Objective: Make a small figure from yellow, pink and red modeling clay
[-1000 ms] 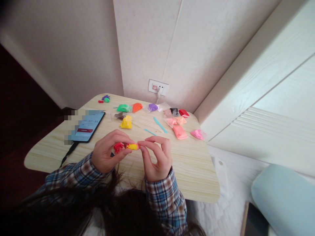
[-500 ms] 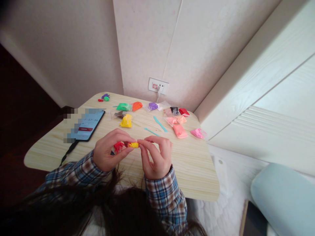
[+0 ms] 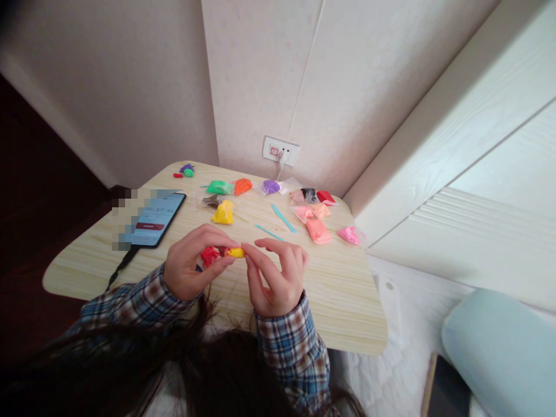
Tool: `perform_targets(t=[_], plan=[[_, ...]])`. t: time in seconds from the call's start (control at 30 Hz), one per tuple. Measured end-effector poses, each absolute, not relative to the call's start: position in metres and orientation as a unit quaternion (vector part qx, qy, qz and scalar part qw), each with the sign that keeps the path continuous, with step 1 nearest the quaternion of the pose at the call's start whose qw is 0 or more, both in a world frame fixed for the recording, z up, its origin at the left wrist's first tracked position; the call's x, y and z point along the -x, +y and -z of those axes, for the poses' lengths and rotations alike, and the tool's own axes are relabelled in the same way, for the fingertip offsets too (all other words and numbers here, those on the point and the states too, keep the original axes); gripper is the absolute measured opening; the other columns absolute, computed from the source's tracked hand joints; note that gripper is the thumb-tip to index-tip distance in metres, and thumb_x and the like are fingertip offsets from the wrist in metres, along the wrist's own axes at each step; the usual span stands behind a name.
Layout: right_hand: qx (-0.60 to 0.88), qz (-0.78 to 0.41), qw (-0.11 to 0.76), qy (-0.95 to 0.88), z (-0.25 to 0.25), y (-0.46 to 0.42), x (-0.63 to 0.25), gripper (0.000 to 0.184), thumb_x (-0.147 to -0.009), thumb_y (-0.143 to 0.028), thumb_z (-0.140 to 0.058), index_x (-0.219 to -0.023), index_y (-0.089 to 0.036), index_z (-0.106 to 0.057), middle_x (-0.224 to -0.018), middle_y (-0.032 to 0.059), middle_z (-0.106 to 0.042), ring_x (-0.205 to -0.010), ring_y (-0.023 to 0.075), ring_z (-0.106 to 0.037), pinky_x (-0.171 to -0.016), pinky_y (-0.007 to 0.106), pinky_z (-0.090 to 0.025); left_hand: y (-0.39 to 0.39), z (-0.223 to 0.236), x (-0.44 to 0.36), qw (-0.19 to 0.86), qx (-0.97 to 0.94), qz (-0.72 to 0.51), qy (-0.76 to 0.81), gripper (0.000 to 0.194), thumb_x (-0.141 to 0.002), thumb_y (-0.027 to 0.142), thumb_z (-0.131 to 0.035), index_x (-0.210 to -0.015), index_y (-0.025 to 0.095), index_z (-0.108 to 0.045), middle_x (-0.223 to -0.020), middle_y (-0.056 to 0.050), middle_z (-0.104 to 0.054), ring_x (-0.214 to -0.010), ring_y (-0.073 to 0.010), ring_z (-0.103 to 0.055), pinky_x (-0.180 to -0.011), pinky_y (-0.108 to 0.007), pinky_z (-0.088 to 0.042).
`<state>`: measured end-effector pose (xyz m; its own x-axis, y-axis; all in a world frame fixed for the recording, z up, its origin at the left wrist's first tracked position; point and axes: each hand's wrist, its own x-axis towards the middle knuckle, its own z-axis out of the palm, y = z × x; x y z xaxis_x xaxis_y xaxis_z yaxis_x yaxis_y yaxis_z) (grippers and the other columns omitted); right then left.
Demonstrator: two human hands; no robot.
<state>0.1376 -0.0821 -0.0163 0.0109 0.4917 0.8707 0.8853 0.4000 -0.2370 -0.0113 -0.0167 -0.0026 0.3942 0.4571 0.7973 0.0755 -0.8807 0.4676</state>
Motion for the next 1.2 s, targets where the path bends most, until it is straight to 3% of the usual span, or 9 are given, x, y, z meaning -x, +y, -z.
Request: perform_targets(t=[0.37, 0.97, 1.2], plan=[[0.502, 0.191, 0.484, -0.691, 0.0166, -0.084, -0.1384, 0.037, -0.076, -0.01, -0.059, -0.109, -0.025, -0.062, -0.094, 0.0045, -0.062, -0.079, 0.0171, -0.056, -0.072, 0.036, -0.044, -0.0152, 0.0047, 0.012, 0.199, -0.807, -0.533, 0.157, 0.012, -0.078, 0.014, -0.06, -0.09, 0.014, -0.061, -0.079, -0.003, -0.063, -0.067, -0.01, -0.057, -0.066, -0.024, -0.05], [0.486, 0.179, 0.508, -0.689, 0.0112, -0.0852, -0.131, 0.031, -0.078, -0.005, -0.057, -0.105, -0.019, -0.064, -0.089, 0.0064, -0.062, -0.078, 0.0165, -0.056, -0.068, 0.035, -0.047, -0.0141, 0.0057, 0.0118, 0.226, -0.79, -0.544, 0.168, 0.009, -0.078, 0.015, -0.061, -0.087, 0.014, -0.062, -0.076, -0.003, -0.064, -0.066, -0.0105, -0.058, -0.064, -0.023, -0.049], [0.489, 0.155, 0.517, -0.686, 0.0157, -0.0854, -0.1341, 0.041, -0.077, -0.005, -0.055, -0.114, -0.023, -0.06, -0.093, 0.0055, -0.06, -0.081, 0.0167, -0.057, -0.07, 0.035, -0.049, -0.0147, 0.004, 0.0116, 0.213, -0.791, -0.55, 0.163, 0.009, -0.078, 0.015, -0.061, -0.087, 0.014, -0.062, -0.077, -0.003, -0.065, -0.064, -0.0097, -0.058, -0.064, -0.023, -0.049]])
